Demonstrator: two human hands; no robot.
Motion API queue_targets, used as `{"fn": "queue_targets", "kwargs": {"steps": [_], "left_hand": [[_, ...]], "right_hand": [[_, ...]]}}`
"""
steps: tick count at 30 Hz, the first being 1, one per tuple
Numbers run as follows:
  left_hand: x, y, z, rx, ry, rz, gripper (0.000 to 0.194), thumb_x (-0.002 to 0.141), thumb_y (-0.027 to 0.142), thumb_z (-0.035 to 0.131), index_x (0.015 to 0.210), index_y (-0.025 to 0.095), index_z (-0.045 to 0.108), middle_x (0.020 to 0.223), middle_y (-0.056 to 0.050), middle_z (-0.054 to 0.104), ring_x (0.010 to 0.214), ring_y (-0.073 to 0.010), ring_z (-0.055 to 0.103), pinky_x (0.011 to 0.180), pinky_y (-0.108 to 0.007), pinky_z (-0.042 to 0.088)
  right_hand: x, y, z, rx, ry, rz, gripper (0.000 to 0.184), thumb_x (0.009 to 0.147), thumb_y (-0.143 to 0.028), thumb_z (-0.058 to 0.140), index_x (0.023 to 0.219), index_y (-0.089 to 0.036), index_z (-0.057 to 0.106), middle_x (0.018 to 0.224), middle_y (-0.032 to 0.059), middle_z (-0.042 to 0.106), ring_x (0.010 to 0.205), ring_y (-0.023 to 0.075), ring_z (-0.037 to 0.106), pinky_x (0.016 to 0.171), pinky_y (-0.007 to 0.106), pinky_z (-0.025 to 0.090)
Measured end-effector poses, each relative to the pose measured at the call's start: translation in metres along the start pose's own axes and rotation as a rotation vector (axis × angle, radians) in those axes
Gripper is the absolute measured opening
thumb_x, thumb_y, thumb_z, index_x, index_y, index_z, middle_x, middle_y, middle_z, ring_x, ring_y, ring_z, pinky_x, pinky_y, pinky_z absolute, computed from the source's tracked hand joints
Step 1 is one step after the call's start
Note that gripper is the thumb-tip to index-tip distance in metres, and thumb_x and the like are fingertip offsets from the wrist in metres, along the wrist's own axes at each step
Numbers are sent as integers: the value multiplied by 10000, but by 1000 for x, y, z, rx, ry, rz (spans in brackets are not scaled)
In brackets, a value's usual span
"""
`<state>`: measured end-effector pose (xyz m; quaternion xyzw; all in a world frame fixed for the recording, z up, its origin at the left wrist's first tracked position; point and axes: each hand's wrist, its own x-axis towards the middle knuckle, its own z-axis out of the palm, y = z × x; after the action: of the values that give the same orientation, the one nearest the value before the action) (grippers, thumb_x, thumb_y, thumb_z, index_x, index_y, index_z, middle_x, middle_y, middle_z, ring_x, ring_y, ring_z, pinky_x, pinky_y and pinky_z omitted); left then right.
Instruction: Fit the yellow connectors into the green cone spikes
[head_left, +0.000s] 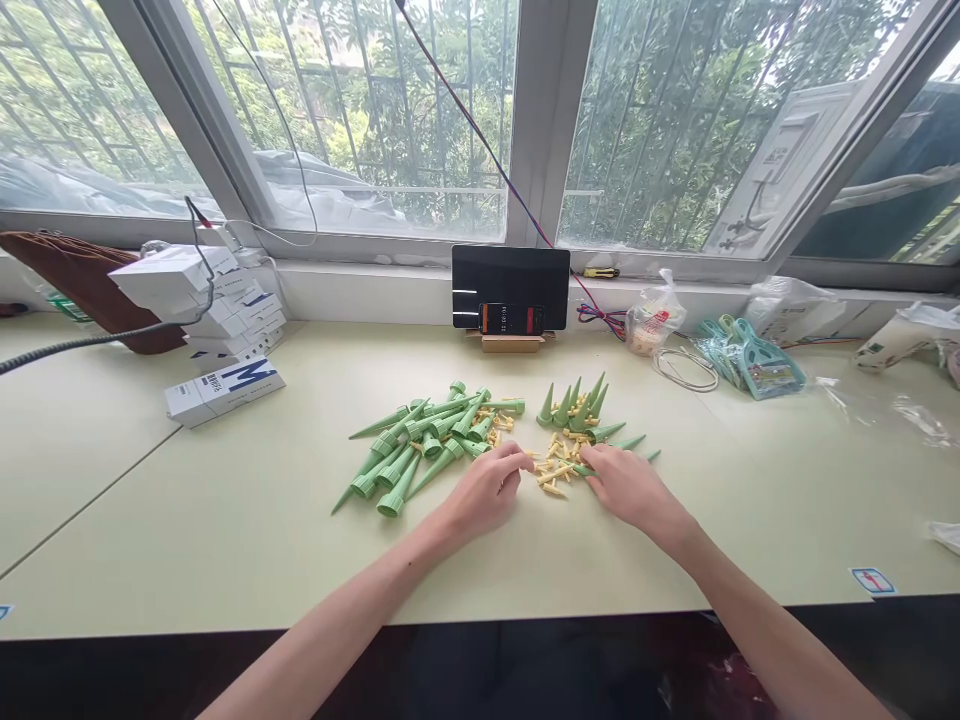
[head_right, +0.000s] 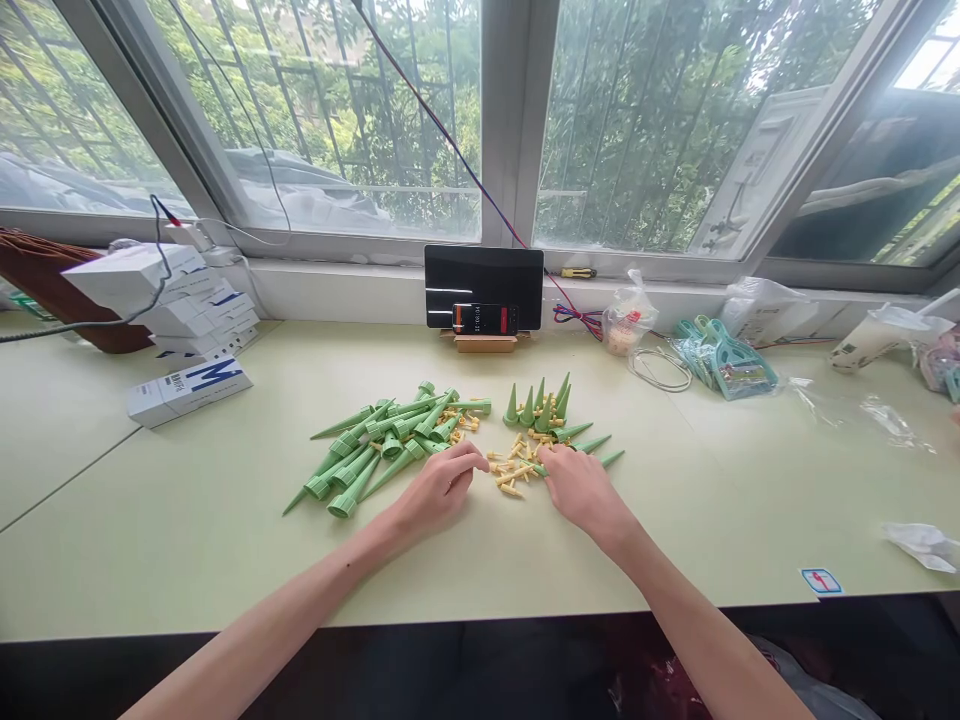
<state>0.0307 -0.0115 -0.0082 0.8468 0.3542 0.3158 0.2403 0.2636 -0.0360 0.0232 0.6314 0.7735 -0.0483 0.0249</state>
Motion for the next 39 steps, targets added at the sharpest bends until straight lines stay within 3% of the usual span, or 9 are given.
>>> {"fn": "queue_targets", "kwargs": {"steps": [8, 16, 23, 27, 31, 35, 39], "left_hand": [[0, -1, 1, 24, -37, 41, 335, 848, 11, 391, 905, 172, 679, 908, -55, 654, 776, -155, 602, 689, -244, 440], [-1, -1, 1, 85, -80, 52, 342, 829, 22, 383, 872, 172, 687, 879, -51, 660, 733, -155, 592, 676, -249, 437], [-1, 2, 0, 76, -81, 56, 323, 857, 47, 394, 926, 171, 684, 900, -52, 669, 760, -153, 591, 702, -252, 441], [0, 3, 0, 53, -53, 11, 257, 947, 177, 428, 1051, 169, 662, 832, -39, 657, 684, -138, 557, 647, -250, 421], [0, 1, 3, 18, -13, -62, 252, 977, 287, 449, 1123, 177, 622, 770, -10, 614, 622, -120, 520, 629, -249, 423], [1, -1, 4, -84, 89, -65, 244, 954, 306, 492, 1167, 198, 538, 978, -31, 577, 564, -70, 481, 596, -239, 454], [2, 1, 2, -200, 168, -106, 365, 934, 311, 535, 1275, 223, 440, 1164, -79, 538, 614, -67, 525, 564, -219, 488]], "right_hand": [[1, -1, 2, -2, 22, 5, 109, 879, -80, 579, 910, -183, 561, 925, 71, 672, 774, 220, 659, 542, 271, 248], [0, 1, 6, 73, 139, -11, 105, 889, -97, 549, 938, -189, 555, 874, 62, 667, 753, 227, 657, 548, 267, 327], [2, -1, 7, 295, 386, -99, 240, 915, -133, 518, 1149, -190, 519, 977, 79, 662, 786, 221, 655, 605, 283, 453], [9, -9, 1, 446, 604, -169, 241, 952, -206, 505, 1192, -188, 517, 968, 68, 642, 590, 153, 567, 620, 301, 484], [25, -23, -8, 666, 684, -267, 202, 955, -264, 534, 1148, -202, 544, 936, 38, 636, 482, 95, 459, 580, 275, 480], [44, -38, -11, 846, 632, -315, 187, 940, -322, 565, 1076, -194, 573, 911, 44, 651, 532, 102, 523, 554, 254, 485], [54, -50, 0, 1006, 598, -320, 214, 926, -399, 577, 982, -192, 576, 910, 55, 643, 669, 138, 609, 601, 250, 530]]}}
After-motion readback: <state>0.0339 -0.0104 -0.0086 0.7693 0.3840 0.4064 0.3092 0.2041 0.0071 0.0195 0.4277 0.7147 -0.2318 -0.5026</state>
